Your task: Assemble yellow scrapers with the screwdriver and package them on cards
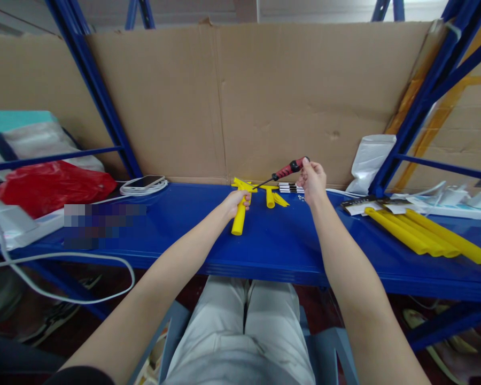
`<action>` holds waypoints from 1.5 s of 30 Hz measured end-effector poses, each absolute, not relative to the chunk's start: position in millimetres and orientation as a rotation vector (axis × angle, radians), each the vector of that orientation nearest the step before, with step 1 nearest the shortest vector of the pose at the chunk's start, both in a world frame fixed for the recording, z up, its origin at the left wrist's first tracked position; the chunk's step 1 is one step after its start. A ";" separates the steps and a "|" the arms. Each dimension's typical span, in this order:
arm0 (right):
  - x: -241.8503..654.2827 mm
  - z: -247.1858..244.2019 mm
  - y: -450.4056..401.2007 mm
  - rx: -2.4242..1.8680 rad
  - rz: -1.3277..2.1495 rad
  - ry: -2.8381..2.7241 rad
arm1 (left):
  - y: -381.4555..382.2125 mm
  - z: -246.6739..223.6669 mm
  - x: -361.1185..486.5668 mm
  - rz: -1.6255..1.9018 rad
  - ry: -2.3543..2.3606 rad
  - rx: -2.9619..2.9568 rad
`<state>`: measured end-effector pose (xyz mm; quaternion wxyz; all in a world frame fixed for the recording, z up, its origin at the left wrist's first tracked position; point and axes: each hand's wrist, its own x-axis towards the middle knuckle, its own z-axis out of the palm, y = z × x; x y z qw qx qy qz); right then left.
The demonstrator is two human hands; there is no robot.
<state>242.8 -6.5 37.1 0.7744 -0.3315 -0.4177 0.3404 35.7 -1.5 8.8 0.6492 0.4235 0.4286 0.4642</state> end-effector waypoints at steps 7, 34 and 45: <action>245.3 34.9 -4.6 -0.757 0.725 -0.835 | -4.3 10.9 36.3 1.044 0.960 0.984; 251.8 33.6 -6.0 -0.751 0.871 -0.884 | -2.8 10.2 36.6 1.082 0.980 0.978; 246.5 37.6 -12.3 -0.728 0.886 -0.927 | -2.7 10.6 36.7 1.077 0.998 0.996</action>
